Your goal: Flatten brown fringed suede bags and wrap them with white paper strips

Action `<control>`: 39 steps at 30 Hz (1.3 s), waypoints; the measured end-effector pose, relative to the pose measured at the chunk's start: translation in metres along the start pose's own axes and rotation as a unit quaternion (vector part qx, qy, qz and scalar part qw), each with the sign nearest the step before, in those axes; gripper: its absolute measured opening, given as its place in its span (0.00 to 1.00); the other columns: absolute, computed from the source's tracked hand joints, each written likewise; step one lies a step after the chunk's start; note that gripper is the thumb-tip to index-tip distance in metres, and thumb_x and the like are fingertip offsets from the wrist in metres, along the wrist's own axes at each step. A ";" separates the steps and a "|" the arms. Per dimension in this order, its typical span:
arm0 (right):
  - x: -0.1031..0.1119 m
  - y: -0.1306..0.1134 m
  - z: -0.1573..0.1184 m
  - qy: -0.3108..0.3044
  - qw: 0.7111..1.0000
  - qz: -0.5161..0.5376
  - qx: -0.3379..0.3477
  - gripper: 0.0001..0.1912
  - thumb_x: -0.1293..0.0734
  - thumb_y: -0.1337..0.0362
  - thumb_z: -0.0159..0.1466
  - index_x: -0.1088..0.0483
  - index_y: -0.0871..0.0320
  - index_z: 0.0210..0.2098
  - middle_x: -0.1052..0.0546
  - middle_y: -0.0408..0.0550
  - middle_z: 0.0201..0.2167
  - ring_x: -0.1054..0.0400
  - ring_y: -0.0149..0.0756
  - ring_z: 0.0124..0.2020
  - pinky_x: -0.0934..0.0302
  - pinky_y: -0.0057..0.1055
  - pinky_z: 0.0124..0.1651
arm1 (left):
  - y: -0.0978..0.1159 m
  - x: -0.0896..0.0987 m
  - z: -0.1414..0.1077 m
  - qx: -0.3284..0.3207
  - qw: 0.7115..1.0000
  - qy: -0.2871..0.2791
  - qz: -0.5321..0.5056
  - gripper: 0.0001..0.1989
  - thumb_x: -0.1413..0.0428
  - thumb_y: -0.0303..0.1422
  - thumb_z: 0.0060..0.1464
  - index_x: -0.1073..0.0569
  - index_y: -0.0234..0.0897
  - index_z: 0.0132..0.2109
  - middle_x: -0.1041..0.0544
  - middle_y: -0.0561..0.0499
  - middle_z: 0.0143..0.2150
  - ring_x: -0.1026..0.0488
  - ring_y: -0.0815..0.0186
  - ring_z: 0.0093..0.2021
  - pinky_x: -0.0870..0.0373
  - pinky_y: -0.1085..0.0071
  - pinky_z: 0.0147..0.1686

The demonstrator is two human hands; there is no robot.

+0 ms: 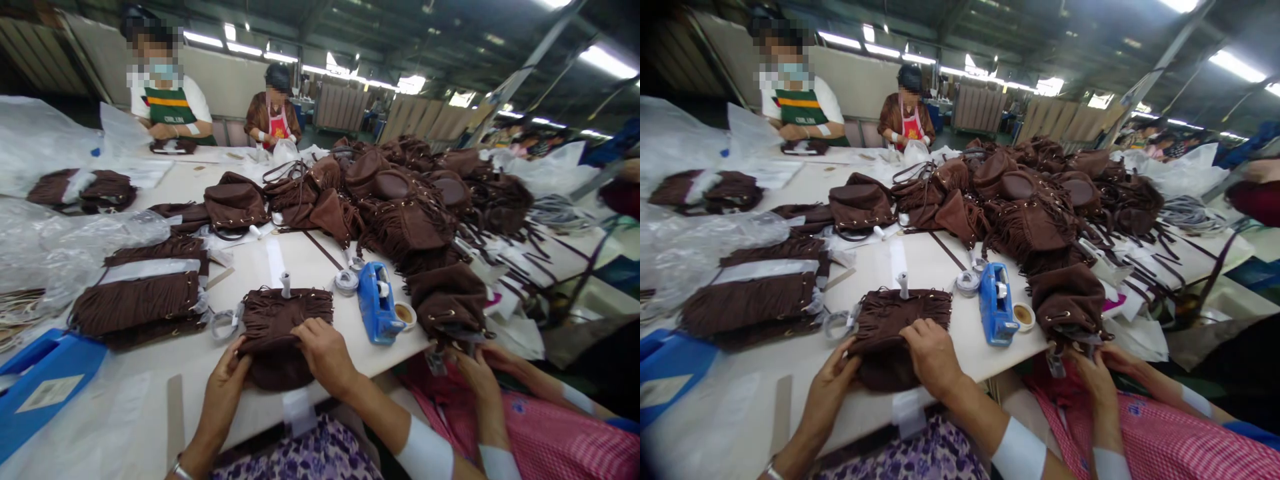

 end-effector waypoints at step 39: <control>-0.001 -0.014 0.005 0.049 0.978 -0.098 0.177 0.14 0.44 0.72 0.71 0.30 0.63 0.50 0.21 0.57 0.47 0.27 0.43 0.47 0.34 0.40 0.50 | -0.021 -0.075 -0.046 0.192 0.949 0.037 -0.247 0.22 0.35 0.31 0.49 0.27 0.33 0.52 0.17 0.41 0.42 0.18 0.53 0.40 0.21 0.58 0.41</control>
Point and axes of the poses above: each hand's wrist, its own z-axis towards the middle knuckle, its own x-axis out of the back of the hand, y = z × x, the point moved 5 cm from there along z, towards the middle knuckle
